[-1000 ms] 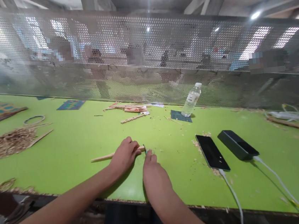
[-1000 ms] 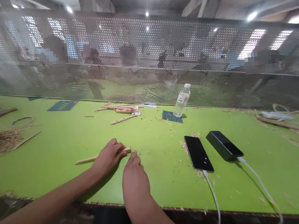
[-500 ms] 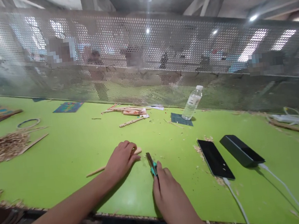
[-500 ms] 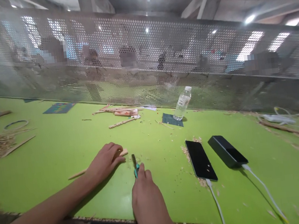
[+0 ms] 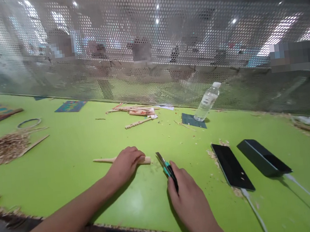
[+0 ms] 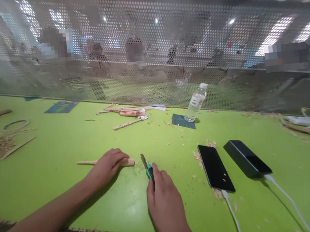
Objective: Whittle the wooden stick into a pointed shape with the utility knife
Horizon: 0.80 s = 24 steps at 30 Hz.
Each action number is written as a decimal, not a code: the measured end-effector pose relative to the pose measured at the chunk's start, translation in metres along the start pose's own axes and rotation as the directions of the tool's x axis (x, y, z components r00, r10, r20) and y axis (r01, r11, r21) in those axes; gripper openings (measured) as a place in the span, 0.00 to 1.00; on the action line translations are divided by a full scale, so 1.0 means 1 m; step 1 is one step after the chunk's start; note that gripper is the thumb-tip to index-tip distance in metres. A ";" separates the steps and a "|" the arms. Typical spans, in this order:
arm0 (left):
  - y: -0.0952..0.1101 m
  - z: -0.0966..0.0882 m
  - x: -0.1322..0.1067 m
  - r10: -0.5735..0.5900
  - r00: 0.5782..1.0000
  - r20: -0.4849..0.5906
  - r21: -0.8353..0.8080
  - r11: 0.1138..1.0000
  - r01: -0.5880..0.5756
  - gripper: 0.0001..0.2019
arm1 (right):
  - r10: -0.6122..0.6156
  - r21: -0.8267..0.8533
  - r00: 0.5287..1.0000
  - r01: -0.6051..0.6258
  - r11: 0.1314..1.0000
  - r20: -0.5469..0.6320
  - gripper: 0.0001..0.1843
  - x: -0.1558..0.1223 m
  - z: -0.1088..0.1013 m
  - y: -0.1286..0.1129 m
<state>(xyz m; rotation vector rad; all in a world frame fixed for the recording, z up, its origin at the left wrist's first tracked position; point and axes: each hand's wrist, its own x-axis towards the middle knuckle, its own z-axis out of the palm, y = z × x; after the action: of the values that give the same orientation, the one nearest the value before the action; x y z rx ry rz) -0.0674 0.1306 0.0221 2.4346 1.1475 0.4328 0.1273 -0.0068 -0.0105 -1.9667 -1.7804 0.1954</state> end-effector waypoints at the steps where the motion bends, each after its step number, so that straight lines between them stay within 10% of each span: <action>1: 0.000 0.001 0.000 -0.001 1.000 -0.004 -0.008 1.000 0.001 0.14 | -0.003 0.003 1.000 0.003 1.000 -0.007 0.27 0.000 0.000 0.000; 13: -0.001 -0.001 0.001 -0.010 1.000 -0.022 -0.088 0.996 0.008 0.11 | -0.015 0.003 1.000 0.015 1.000 0.005 0.27 -0.002 -0.001 -0.005; 24: -0.002 -0.007 0.001 0.019 0.999 0.037 -0.074 0.997 -0.016 0.18 | 0.012 -0.087 0.966 0.011 0.996 0.256 0.30 0.007 -0.008 -0.033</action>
<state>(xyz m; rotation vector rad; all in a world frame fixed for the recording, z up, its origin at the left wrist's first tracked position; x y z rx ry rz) -0.0713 0.1338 0.0271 2.3811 1.0761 0.4246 0.1016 -0.0008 0.0120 -2.0818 -1.9798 0.3948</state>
